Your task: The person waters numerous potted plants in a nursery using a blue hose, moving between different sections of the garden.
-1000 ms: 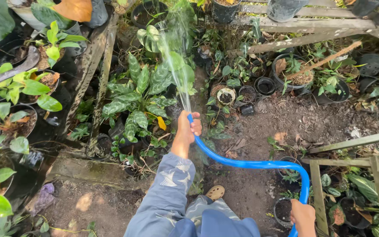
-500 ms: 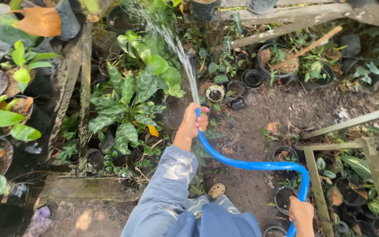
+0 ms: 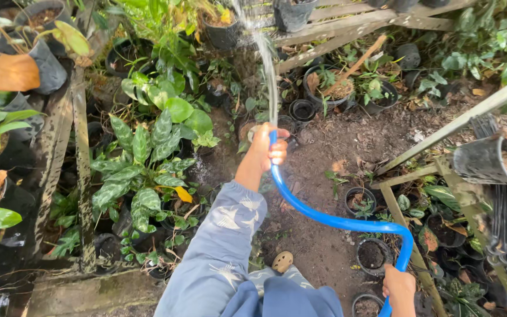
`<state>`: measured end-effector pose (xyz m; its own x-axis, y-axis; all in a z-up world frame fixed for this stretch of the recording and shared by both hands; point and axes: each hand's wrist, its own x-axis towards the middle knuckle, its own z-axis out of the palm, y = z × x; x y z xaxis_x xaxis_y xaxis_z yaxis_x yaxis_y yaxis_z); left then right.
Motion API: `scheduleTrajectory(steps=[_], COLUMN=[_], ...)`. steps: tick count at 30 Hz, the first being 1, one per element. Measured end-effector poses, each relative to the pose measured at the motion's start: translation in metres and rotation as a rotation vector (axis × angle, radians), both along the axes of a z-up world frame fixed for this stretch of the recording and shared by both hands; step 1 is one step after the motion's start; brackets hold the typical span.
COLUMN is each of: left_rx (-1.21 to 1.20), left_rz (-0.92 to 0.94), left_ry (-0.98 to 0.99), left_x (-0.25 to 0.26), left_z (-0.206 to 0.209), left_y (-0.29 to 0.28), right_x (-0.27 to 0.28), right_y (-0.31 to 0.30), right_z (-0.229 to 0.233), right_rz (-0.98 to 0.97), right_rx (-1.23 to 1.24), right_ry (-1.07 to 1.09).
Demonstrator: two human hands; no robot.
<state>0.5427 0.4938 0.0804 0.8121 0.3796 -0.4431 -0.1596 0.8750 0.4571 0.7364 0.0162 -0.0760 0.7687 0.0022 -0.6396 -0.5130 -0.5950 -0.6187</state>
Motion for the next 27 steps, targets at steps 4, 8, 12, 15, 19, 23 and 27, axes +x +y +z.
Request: scheduleTrajectory(steps=[4,8,12,15,19,23,27], left_rx=[-0.023,-0.002,0.055,0.094,0.049,0.053,0.073], left_rz=[0.122,0.138,-0.149,-0.169,-0.089,-0.088,-0.089], left_ry=[0.003,-0.028,0.1,0.141,0.1,0.129,0.151], left_x=[0.005,0.006,0.022,0.025,0.024,0.024,0.024], left_z=[0.004,0.009,0.017,0.024,0.028,0.03,0.028], left_y=[-0.013,-0.025,-0.046,-0.052,-0.052,-0.058,-0.066], right_x=[-0.002,-0.004,-0.005,-0.002,0.0,0.0,0.0], right_y=[-0.018,-0.029,-0.033,-0.036,-0.043,-0.044,-0.043], right_z=[0.002,0.003,0.002,0.003,0.005,0.005,0.003], right_rz=[-0.031,-0.064,-0.09,-0.08,-0.054,-0.06,-0.119], right_rx=[-0.025,-0.017,0.016,0.019,-0.014,-0.004,0.03], right_ry=[0.003,0.001,0.003,-0.011,-0.014,-0.021,-0.005])
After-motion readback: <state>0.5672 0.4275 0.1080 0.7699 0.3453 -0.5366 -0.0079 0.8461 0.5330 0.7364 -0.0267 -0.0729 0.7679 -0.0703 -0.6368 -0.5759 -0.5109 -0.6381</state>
